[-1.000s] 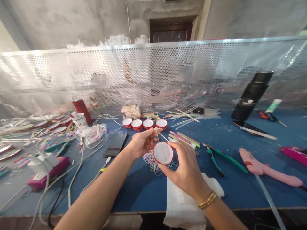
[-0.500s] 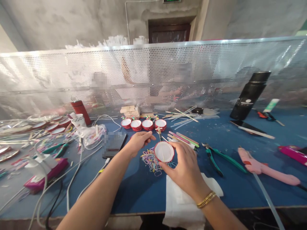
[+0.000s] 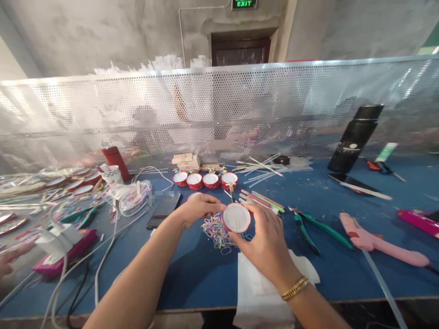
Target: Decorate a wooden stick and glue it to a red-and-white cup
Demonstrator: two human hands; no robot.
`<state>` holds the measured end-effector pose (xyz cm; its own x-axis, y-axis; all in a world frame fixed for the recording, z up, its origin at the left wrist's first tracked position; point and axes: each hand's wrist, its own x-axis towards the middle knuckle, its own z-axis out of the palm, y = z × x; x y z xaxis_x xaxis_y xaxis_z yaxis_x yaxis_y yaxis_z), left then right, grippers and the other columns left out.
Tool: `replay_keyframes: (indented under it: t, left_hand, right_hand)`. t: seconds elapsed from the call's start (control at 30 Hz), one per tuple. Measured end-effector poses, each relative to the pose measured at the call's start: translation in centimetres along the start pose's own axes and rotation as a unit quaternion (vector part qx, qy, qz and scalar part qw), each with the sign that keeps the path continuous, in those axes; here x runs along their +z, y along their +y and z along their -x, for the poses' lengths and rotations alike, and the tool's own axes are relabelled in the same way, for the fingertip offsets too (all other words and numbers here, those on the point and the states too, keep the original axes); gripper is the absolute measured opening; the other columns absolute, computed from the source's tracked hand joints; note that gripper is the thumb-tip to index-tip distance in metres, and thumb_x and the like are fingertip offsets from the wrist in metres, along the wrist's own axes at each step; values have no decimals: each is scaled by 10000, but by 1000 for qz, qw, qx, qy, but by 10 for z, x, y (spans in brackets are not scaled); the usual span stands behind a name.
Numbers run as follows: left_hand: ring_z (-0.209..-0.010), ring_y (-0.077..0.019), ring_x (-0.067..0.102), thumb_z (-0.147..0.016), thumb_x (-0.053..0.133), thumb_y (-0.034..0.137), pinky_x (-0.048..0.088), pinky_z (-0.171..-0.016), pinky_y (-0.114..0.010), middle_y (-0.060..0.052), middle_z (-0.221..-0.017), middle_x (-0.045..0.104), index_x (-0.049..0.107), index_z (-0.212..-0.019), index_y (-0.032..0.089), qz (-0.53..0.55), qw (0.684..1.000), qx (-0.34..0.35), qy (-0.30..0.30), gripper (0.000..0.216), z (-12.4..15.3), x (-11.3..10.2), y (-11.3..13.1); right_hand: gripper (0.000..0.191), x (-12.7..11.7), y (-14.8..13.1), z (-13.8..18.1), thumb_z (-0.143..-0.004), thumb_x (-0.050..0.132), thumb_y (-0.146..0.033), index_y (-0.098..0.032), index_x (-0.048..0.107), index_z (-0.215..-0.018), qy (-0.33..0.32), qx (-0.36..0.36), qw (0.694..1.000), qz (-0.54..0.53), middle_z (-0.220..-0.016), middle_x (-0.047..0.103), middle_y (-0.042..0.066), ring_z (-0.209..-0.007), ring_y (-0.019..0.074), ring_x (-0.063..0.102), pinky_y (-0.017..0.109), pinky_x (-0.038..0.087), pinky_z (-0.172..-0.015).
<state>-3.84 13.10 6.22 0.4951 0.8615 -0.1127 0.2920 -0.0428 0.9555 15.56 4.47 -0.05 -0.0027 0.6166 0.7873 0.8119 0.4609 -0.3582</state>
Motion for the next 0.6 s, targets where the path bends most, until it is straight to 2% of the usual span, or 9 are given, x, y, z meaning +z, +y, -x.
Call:
replay_keyframes:
  t: [0.27,0.47,0.6]
  left_hand:
    - [-557,-84,352,-643,834,484,217,-529,-252,29,-584,516,750,-751,146,-29,999,0,-20,365,1,-2,0]
    - [-580,-87,452,-652,847,421,291,-553,-238,14,-628,595,748,-756,161,-14,999,-2,-45,297,3,-1,0]
    - [-563,-87,478,-652,849,417,293,-529,-232,5,-623,623,747,-749,160,-6,999,-15,-46,293,1,1,0]
  right_hand:
    - [493,1,0,-1,-813,743,-412,-204,546,-1214,7,1,1000,4,-1166,678,128,-1118,332,614,489,435,-967]
    - [488,1,2,-1,-825,724,-415,-203,543,-1225,16,0,1000,13,-1182,674,137,-1141,338,605,489,434,-969]
    - [490,1,2,-1,-824,724,-404,-208,537,-1233,17,1,1000,16,-1186,675,133,-1148,330,604,480,440,-965]
